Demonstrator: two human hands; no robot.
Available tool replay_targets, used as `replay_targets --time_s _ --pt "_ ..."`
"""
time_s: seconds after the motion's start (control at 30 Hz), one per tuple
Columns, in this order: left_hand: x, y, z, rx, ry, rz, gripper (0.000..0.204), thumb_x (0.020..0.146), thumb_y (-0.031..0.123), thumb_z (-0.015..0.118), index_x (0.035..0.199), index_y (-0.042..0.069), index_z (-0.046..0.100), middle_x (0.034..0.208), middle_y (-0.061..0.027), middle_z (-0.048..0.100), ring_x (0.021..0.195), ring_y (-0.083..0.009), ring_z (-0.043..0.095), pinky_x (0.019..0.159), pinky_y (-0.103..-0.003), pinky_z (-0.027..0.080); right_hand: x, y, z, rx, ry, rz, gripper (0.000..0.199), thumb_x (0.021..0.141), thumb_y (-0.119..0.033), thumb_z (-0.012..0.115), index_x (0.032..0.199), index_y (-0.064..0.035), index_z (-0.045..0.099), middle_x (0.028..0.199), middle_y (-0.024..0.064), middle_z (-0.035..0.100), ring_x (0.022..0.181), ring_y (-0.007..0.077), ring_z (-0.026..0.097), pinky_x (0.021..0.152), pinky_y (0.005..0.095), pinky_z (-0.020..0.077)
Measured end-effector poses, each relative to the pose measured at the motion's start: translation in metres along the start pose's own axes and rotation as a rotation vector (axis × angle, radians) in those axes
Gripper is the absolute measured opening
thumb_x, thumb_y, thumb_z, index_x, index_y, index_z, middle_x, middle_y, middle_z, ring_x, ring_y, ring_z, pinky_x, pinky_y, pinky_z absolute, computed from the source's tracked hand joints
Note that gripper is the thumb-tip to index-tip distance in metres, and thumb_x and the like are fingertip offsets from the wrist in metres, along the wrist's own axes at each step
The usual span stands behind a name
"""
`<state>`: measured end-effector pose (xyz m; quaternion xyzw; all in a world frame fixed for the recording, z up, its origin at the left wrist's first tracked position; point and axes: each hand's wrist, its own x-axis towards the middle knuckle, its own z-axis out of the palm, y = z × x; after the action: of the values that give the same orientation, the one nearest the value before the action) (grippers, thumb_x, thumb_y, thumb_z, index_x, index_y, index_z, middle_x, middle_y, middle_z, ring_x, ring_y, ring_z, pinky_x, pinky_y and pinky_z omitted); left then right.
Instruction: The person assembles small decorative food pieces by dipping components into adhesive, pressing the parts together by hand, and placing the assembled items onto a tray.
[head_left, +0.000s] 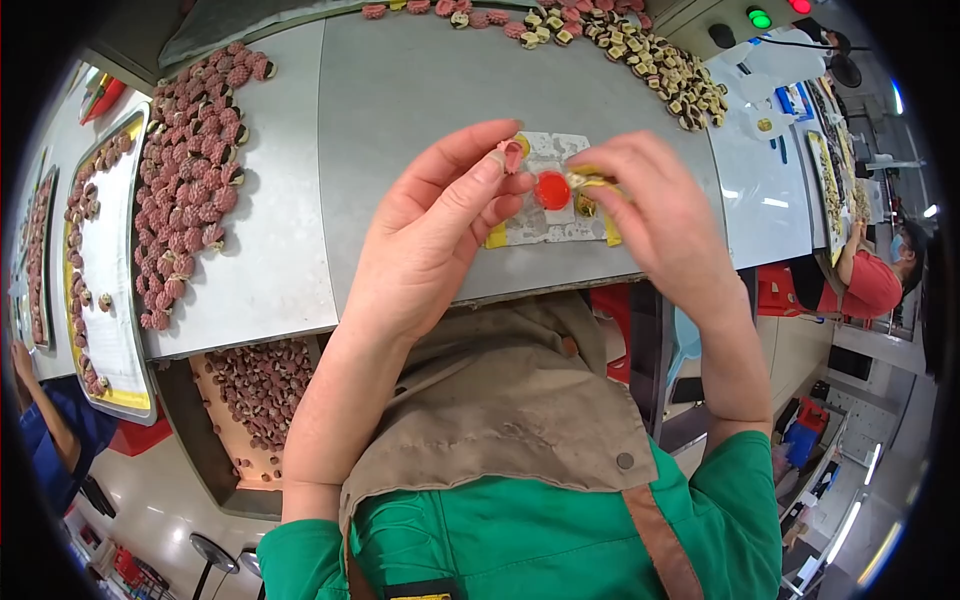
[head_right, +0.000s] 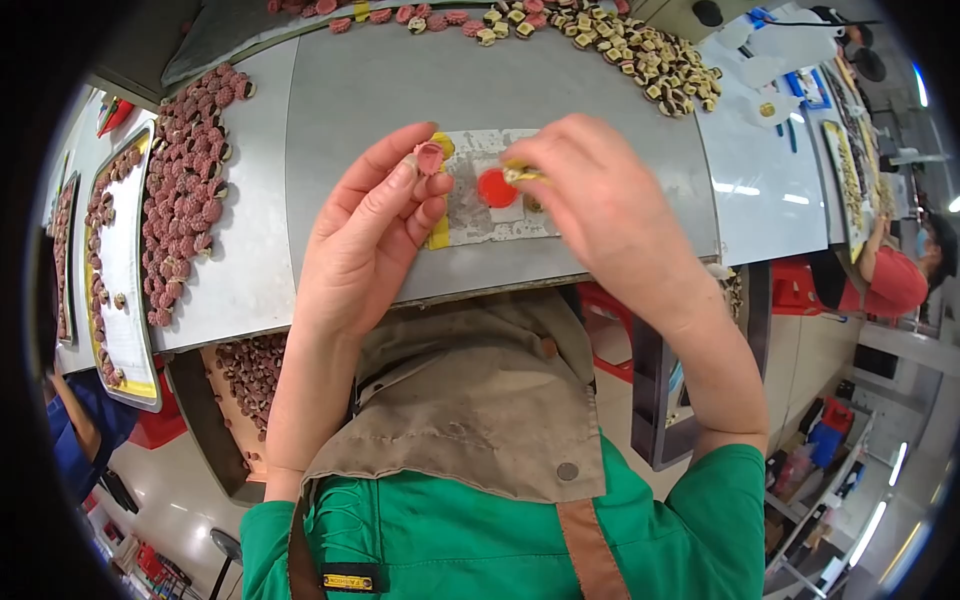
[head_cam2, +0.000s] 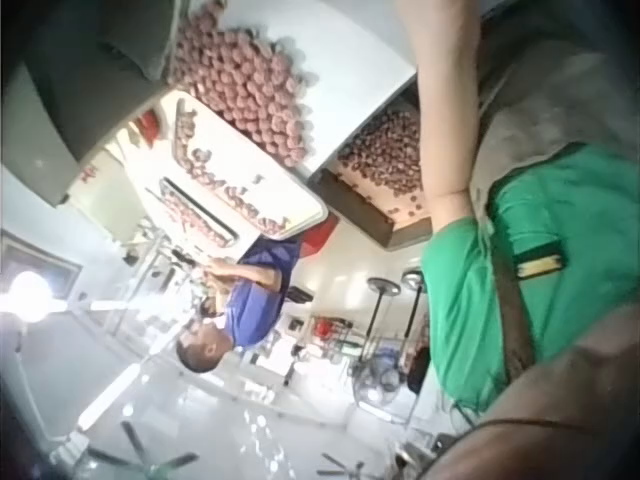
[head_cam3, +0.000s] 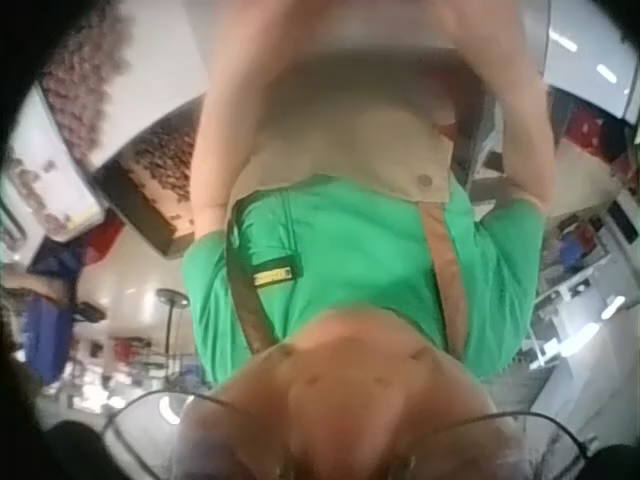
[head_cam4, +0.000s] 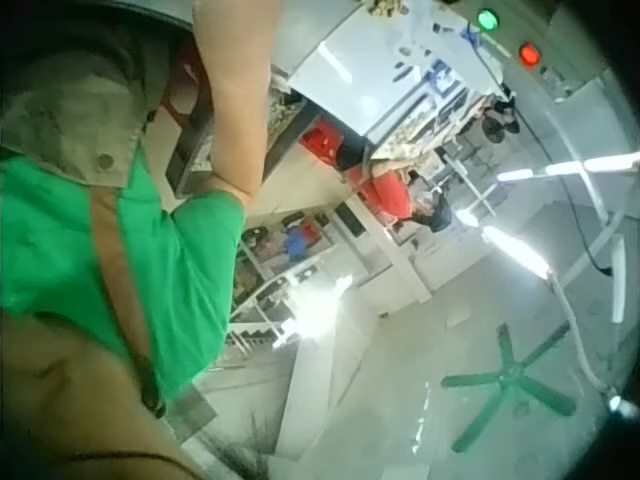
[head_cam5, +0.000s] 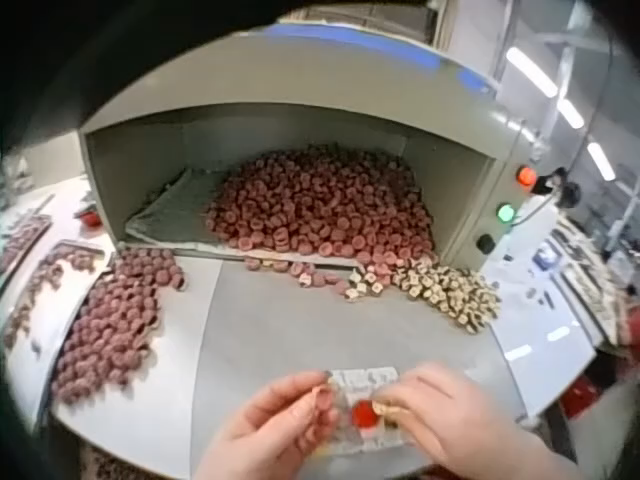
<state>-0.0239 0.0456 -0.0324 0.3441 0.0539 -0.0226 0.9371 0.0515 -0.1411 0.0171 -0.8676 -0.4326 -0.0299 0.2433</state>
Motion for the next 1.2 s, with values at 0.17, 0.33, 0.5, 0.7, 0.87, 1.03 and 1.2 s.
replay_targets --time_s 0.17,0.33,0.5,0.7,0.87,1.03,1.2 --pt "0.0 -0.001 0.001 0.05 -0.002 0.016 0.033 0.094 0.015 0.055 0.124 0.001 0.051 0.108 -0.0036 0.059 0.095 -0.0112 0.058 0.083 -0.023 0.047 0.0 0.002 0.014 -0.074 -0.042 -0.062 0.021 0.077 0.001 0.062 0.097 -0.0016 0.06 0.091 0.0114 0.056 0.084 0.0285 0.055 0.072 0.0357 0.0465" --pt "-0.001 -0.001 0.002 0.072 0.016 0.027 0.032 0.094 0.015 0.055 0.123 0.002 0.052 0.107 -0.0029 0.06 0.095 -0.0105 0.058 0.081 -0.022 0.047 0.001 0.001 0.017 -0.139 -0.036 -0.103 0.025 0.073 0.004 0.064 0.096 -0.0016 0.059 0.091 0.0115 0.056 0.084 0.0295 0.055 0.072 0.0355 0.0468" --pt "-0.002 -0.003 0.006 0.16 0.044 0.022 0.029 0.094 0.017 0.056 0.119 0.002 0.054 0.107 -0.0033 0.061 0.094 -0.0104 0.058 0.079 -0.022 0.047 -0.004 0.006 0.016 0.164 -0.033 0.075 0.021 0.082 0.0 0.06 0.102 -0.0017 0.059 0.093 0.0078 0.057 0.086 0.0202 0.057 0.075 0.03 0.0465" --pt "-0.002 -0.006 0.015 0.25 0.044 0.056 0.028 0.094 0.018 0.057 0.116 0.001 0.055 0.107 -0.0037 0.061 0.094 -0.0097 0.058 0.08 -0.022 0.045 -0.011 -0.007 0.021 1.05 0.071 0.387 0.021 0.095 -0.01 0.052 0.114 -0.0001 0.054 0.106 0.0031 0.058 0.095 0.0098 0.055 0.083 0.0248 0.0442" --pt "-0.002 -0.008 0.019 0.267 0.027 0.072 0.026 0.093 0.017 0.058 0.114 0.001 0.057 0.105 -0.0047 0.062 0.093 -0.0095 0.058 0.082 -0.023 0.046 -0.008 -0.016 0.027 1.057 0.152 0.368 0.021 0.094 -0.012 0.054 0.112 -0.0003 0.055 0.106 0.0053 0.058 0.094 0.0111 0.055 0.083 0.025 0.0444" --pt "-0.004 -0.026 0.018 0.473 0.091 0.389 0.022 0.092 0.007 0.058 0.109 -0.006 0.056 0.104 -0.0086 0.061 0.091 -0.0123 0.061 0.082 -0.025 0.05 -0.009 -0.017 0.04 0.351 0.375 0.012 0.02 0.09 -0.011 0.06 0.107 -0.0018 0.058 0.101 0.0101 0.056 0.09 0.019 0.057 0.08 0.0274 0.0459" --pt "-0.003 -0.011 0.022 0.325 0.071 0.188 0.032 0.089 0.006 0.061 0.117 -0.004 0.049 0.101 -0.0079 0.059 0.091 -0.0123 0.06 0.082 -0.025 0.05 -0.004 -0.015 0.035 0.272 0.362 -0.072 0.027 0.083 -0.013 0.067 0.107 -0.0041 0.058 0.101 0.0098 0.056 0.092 0.0221 0.057 0.079 0.0297 0.0472"
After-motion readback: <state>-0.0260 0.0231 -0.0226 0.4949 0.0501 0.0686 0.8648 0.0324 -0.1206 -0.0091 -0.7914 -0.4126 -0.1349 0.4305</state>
